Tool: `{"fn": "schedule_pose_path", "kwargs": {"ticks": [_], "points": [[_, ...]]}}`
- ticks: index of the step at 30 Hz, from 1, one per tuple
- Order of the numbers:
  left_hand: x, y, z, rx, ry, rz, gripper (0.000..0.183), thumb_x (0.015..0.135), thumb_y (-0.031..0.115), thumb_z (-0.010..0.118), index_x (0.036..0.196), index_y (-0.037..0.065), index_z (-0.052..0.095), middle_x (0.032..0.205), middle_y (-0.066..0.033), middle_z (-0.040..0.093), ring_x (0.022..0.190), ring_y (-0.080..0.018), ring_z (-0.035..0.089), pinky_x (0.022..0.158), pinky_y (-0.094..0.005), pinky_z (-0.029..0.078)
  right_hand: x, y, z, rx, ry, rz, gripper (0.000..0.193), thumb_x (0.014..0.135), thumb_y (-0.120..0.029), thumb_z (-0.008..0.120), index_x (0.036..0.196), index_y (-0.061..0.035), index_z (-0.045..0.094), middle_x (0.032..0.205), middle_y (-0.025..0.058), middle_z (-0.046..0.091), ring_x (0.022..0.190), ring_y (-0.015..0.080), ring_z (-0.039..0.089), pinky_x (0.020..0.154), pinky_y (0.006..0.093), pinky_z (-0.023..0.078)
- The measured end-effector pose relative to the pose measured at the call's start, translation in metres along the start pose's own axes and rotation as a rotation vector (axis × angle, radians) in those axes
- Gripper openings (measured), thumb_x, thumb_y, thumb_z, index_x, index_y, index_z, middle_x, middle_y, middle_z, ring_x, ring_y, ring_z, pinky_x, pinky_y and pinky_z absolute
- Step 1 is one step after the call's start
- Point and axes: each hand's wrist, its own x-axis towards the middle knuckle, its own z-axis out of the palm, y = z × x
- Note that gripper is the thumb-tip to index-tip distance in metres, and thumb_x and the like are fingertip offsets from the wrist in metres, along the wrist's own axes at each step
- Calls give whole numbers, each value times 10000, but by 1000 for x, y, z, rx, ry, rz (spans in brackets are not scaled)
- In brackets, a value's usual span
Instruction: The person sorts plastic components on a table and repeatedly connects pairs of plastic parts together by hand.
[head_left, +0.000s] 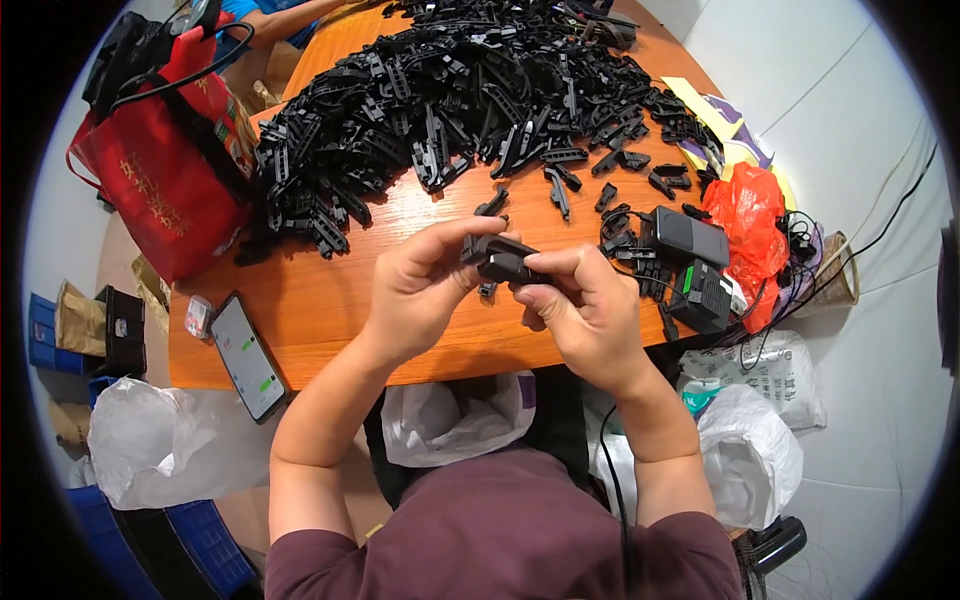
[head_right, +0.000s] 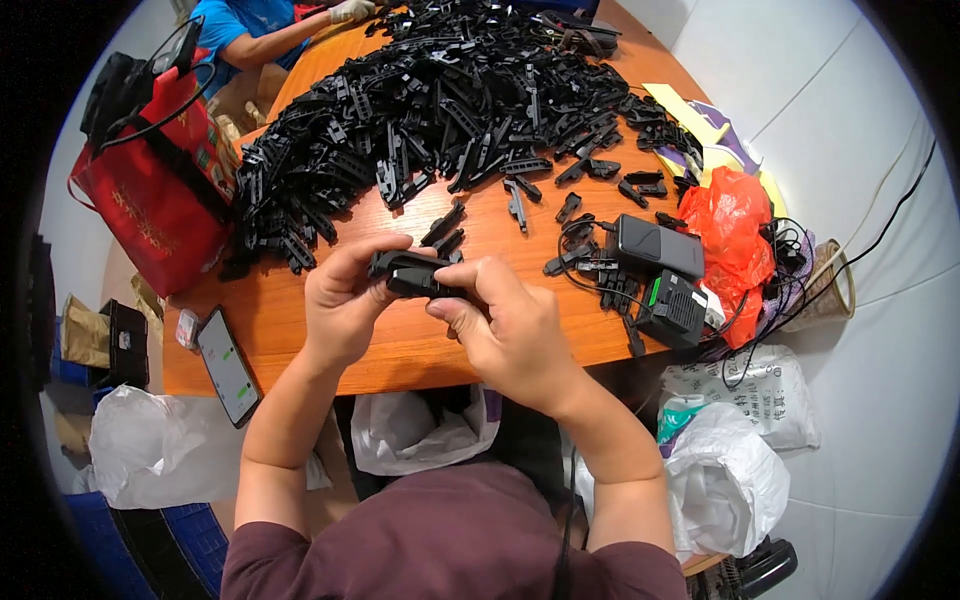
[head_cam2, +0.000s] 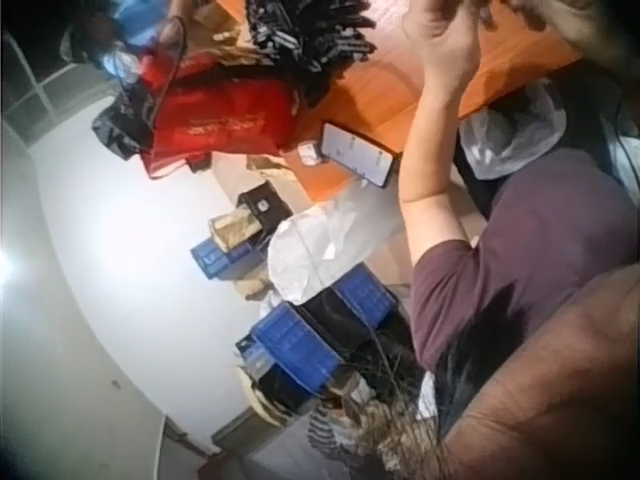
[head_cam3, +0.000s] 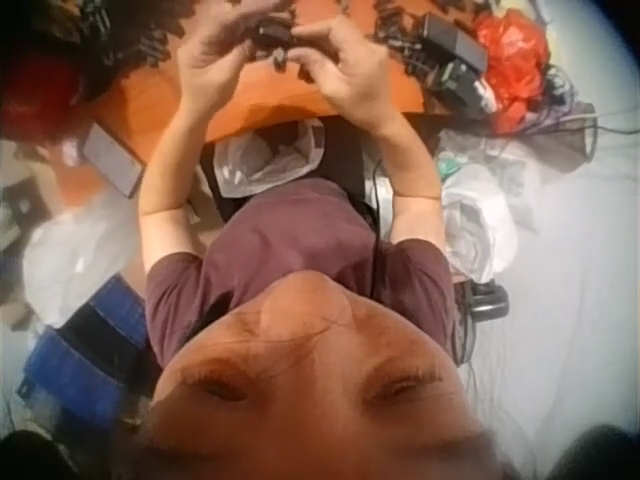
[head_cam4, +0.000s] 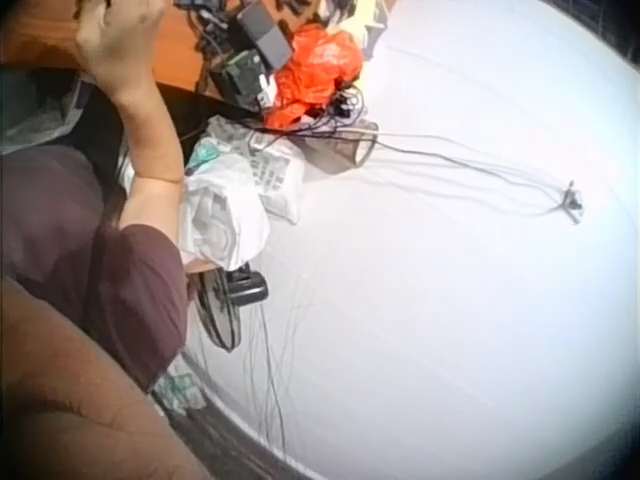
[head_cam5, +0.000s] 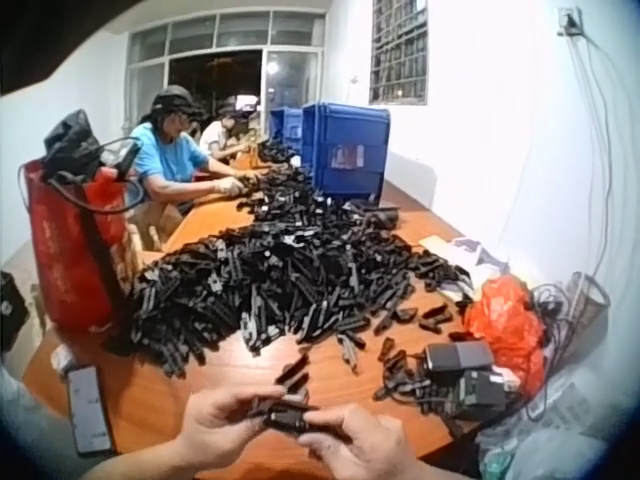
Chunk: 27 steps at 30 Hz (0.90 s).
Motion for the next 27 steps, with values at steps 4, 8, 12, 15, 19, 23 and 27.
{"fn": "schedule_pose_path", "kwargs": {"ticks": [4,8,12,15,19,23,27], "points": [[-8,5,7,-69,15,62,370,849,-48,548,1212,-34,475,1145,-148,586,1021,-159,573,812,-271,488,-6,2,7,-39,69,-103,163,769,14,665,917,6,595,728,129,625,595,195,629,523,267,479],[-12,10,18,11,57,112,380,801,-53,625,1160,-57,502,1129,-175,587,1030,-196,578,880,-322,480,-8,3,11,-155,126,-269,176,763,4,678,919,5,596,747,133,631,608,202,632,527,274,485],[-15,10,19,61,117,99,362,796,-18,655,1130,-58,520,1112,-178,595,997,-194,594,860,-317,488,-9,3,11,-109,137,-242,214,747,-12,695,936,2,596,782,132,633,631,216,635,543,292,493],[-14,6,18,57,126,208,345,791,11,675,1098,-58,533,1076,-171,613,955,-183,609,836,-310,496,-10,-4,11,-203,174,-235,293,728,-46,714,987,-7,585,853,141,629,670,229,633,571,311,496],[-14,7,13,35,88,145,316,795,14,670,1080,-40,545,1027,-141,632,916,-164,610,814,-294,496,-5,-3,5,-406,104,-272,376,714,-95,711,1053,-27,562,929,153,609,709,261,618,601,338,494],[-18,-2,12,-47,82,138,335,785,2,675,1093,-21,547,1013,-121,636,878,-149,613,776,-280,503,-9,1,7,-405,89,-363,324,719,-82,694,1015,-26,575,870,125,611,685,279,609,584,343,488],[-3,2,-8,-181,-36,-88,306,821,21,630,1112,-15,541,1011,-114,635,849,-157,622,748,-275,510,-17,5,3,-397,44,-279,286,723,-105,693,978,-36,582,834,101,608,672,267,605,564,343,482]]}}
